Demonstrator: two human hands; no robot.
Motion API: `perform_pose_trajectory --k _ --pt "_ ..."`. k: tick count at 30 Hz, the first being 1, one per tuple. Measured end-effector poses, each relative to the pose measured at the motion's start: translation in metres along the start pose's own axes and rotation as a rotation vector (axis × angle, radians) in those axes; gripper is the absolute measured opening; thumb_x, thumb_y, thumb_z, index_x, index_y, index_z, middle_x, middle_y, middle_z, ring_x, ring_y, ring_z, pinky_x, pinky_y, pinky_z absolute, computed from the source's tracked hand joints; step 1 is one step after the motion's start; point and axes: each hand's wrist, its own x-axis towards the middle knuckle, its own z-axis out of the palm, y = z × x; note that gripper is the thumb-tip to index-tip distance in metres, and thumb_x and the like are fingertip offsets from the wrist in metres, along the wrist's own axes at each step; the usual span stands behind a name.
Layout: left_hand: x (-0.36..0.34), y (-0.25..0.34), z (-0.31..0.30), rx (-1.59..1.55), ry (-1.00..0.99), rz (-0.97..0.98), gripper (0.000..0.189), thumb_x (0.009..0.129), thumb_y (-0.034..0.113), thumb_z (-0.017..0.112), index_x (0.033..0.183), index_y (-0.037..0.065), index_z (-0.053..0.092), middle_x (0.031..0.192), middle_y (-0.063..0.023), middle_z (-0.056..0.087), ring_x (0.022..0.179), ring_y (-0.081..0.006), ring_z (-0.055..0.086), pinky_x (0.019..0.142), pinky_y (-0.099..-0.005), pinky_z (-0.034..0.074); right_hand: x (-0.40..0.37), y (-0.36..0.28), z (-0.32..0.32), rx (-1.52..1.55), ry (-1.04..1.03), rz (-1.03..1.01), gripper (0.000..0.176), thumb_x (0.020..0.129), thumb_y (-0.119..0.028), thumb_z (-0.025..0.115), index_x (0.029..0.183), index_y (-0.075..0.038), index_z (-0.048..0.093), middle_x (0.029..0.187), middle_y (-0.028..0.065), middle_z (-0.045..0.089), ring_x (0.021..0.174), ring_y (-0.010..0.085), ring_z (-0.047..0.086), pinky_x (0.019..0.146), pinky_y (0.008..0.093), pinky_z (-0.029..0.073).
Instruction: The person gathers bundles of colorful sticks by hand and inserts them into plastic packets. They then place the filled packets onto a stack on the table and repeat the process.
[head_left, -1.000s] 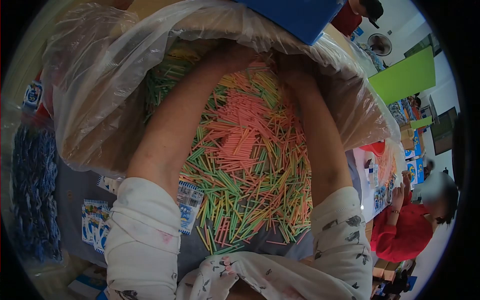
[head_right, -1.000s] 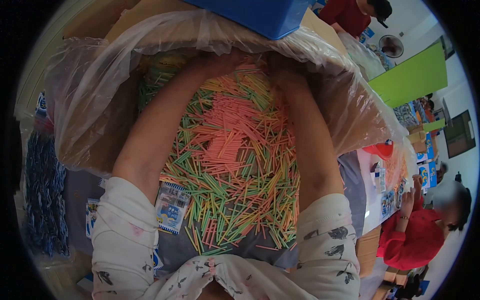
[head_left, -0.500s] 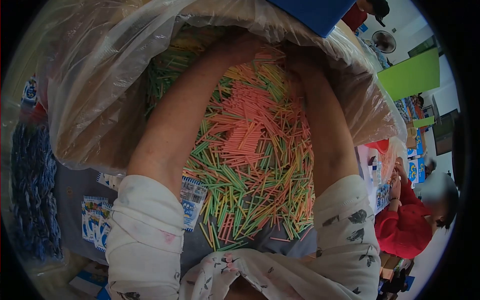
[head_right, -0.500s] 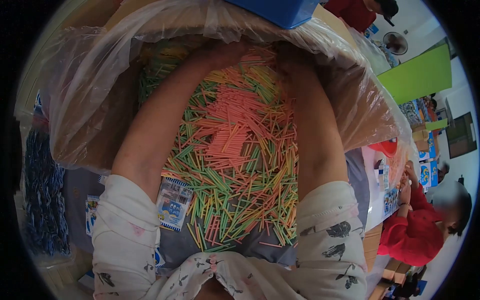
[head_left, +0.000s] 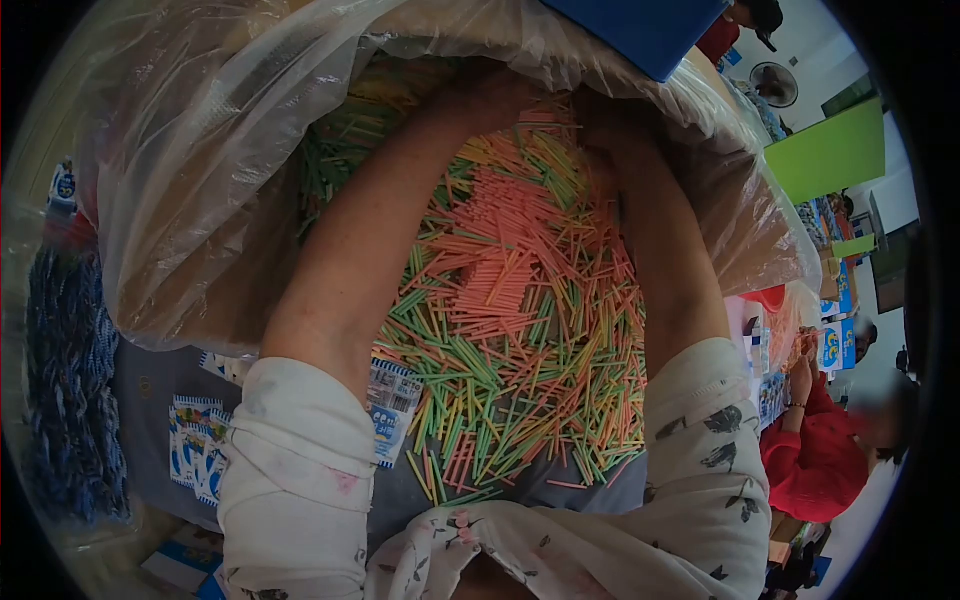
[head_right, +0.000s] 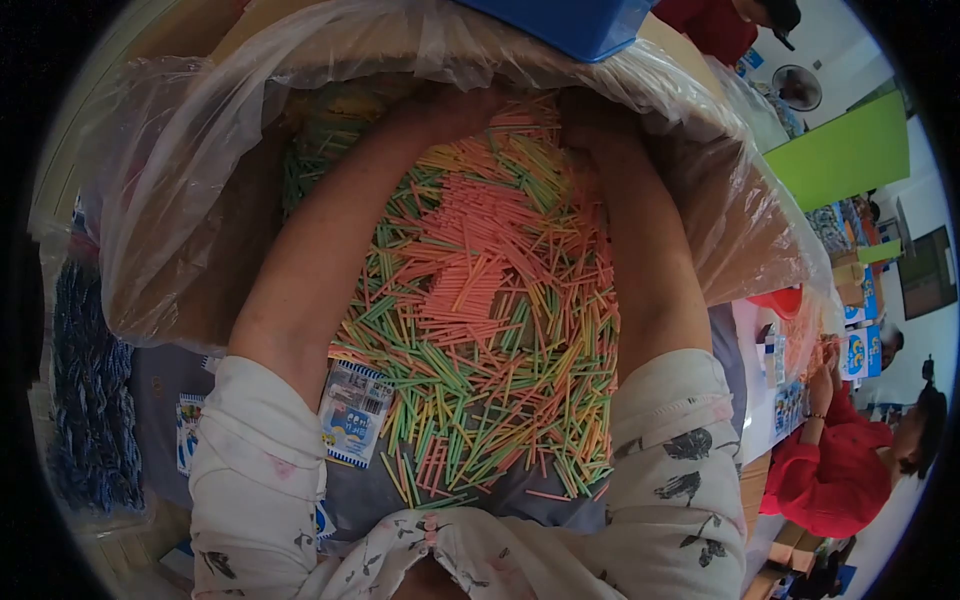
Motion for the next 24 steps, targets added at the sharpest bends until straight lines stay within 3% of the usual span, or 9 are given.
perform_pose_trajectory --k 3,5,9,11,15,16,18,22,24 --pt "0.000 0.001 -0.001 0.030 -0.037 0.003 0.026 0.086 0.007 0.052 0.106 0.005 0.067 0.107 -0.0200 0.064 0.102 -0.0364 0.061 0.088 -0.0487 0.048 -0.003 -0.002 -0.003 -0.001 -0.036 -0.004 0.053 0.081 -0.030 0.062 0.130 -0.010 0.055 0.133 0.0168 0.055 0.125 0.0302 0.051 0.105 0.0404 0.039" --pt "-0.001 0.002 0.004 0.193 0.107 0.000 0.024 0.085 0.015 0.056 0.100 0.007 0.073 0.105 -0.0117 0.070 0.101 -0.0270 0.065 0.090 -0.0425 0.051 -0.005 -0.003 -0.004 -0.002 -0.052 -0.006 0.053 0.081 -0.031 0.062 0.128 -0.008 0.056 0.133 0.0173 0.055 0.125 0.0303 0.051 0.105 0.0408 0.039" --pt "0.000 -0.002 0.010 0.116 0.246 0.027 0.024 0.084 0.015 0.057 0.100 0.006 0.072 0.105 -0.0134 0.070 0.102 -0.0270 0.065 0.089 -0.0429 0.051 0.001 -0.007 -0.008 -0.009 -0.074 0.004 0.053 0.080 -0.031 0.062 0.126 -0.006 0.057 0.132 0.0182 0.056 0.124 0.0305 0.051 0.104 0.0415 0.040" --pt "0.003 0.001 0.007 0.106 0.108 -0.004 0.023 0.084 0.014 0.057 0.100 0.007 0.072 0.104 -0.0132 0.070 0.100 -0.0280 0.066 0.088 -0.0432 0.051 0.001 -0.008 -0.013 -0.009 -0.058 -0.002 0.053 0.080 -0.032 0.062 0.125 -0.005 0.058 0.131 0.0187 0.056 0.124 0.0306 0.052 0.104 0.0419 0.040" --pt "-0.003 0.006 -0.006 -0.038 0.078 -0.058 0.023 0.084 0.014 0.057 0.100 0.006 0.072 0.102 -0.0136 0.070 0.097 -0.0292 0.067 0.088 -0.0427 0.051 -0.018 -0.012 -0.028 0.005 0.082 -0.063 0.054 0.079 -0.032 0.062 0.125 -0.004 0.058 0.133 0.0198 0.054 0.125 0.0315 0.050 0.106 0.0418 0.038" --pt "-0.002 0.007 -0.009 -0.011 -0.008 -0.062 0.024 0.085 0.011 0.056 0.104 0.008 0.069 0.102 -0.0140 0.069 0.095 -0.0297 0.066 0.083 -0.0443 0.052 -0.022 -0.013 -0.031 0.008 0.124 -0.080 0.054 0.079 -0.032 0.063 0.126 -0.005 0.058 0.133 0.0200 0.054 0.125 0.0317 0.050 0.106 0.0417 0.038" --pt "0.001 0.004 -0.005 0.016 -0.087 -0.064 0.026 0.086 0.009 0.054 0.108 0.009 0.067 0.102 -0.0145 0.067 0.094 -0.0302 0.065 0.078 -0.0458 0.053 -0.027 -0.010 -0.034 -0.063 0.105 -0.102 0.049 0.078 -0.029 0.065 0.123 -0.009 0.061 0.123 0.0184 0.059 0.116 0.0305 0.056 0.099 0.0405 0.043" --pt "0.009 -0.005 0.014 -0.037 -0.063 -0.027 0.029 0.087 0.011 0.055 0.114 0.009 0.065 0.111 -0.0167 0.065 0.100 -0.0314 0.064 0.085 -0.0457 0.051 -0.047 -0.014 -0.052 -0.176 0.078 -0.128 0.043 0.076 -0.024 0.068 0.118 -0.016 0.066 0.107 0.0160 0.068 0.102 0.0287 0.065 0.088 0.0387 0.051" --pt "0.010 -0.009 0.023 -0.032 -0.053 -0.038 0.031 0.087 0.012 0.055 0.116 0.009 0.065 0.114 -0.0170 0.064 0.102 -0.0319 0.063 0.088 -0.0456 0.050 -0.074 -0.036 -0.084 0.047 -0.114 -0.052 0.036 0.076 -0.020 0.067 0.109 -0.006 0.067 0.118 0.0206 0.062 0.111 0.0319 0.060 0.095 0.0426 0.048"
